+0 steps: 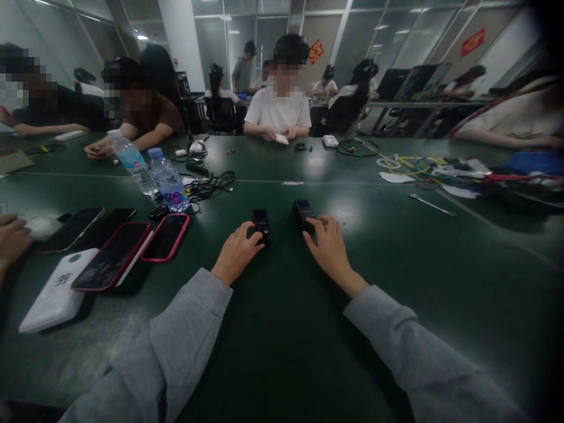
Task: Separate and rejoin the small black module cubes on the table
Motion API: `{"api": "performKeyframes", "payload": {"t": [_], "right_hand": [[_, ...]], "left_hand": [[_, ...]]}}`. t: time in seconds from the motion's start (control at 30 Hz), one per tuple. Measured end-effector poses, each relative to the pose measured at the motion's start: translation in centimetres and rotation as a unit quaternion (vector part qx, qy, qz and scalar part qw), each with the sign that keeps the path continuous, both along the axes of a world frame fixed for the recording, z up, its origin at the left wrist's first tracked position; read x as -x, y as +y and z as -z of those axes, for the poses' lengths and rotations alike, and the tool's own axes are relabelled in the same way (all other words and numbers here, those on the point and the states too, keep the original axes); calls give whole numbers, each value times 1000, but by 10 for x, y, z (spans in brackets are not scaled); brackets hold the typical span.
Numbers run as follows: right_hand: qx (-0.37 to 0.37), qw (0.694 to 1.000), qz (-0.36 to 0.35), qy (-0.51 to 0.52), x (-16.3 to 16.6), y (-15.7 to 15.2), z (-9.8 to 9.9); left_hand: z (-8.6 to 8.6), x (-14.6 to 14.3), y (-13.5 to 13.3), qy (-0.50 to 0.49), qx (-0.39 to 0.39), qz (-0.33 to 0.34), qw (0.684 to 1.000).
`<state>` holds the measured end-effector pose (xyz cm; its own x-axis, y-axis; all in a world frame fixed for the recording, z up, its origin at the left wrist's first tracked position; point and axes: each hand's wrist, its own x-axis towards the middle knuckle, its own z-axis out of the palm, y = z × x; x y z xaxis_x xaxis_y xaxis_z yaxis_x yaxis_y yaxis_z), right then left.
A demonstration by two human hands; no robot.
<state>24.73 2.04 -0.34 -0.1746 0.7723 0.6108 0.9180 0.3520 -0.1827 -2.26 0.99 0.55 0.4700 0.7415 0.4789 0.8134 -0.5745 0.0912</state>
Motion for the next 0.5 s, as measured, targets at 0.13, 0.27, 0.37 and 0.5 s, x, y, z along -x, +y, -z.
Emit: {"api": "performKeyframes", "payload": {"t": [0.13,0.27,0.37,0.5], "right_hand": [[20,1000,-4,24,-4,5,7],[41,998,0,42,-4,4,8],[52,998,3,46,-4,3,7],[62,997,-3,46,-4,3,7]], "left_hand": [[1,1,0,-11,4,-1,1000],[2,1,-1,-28,10,4,1000],[1,1,-2,-41,22,5,999],[0,1,-3,-57,51,4,997]]}}
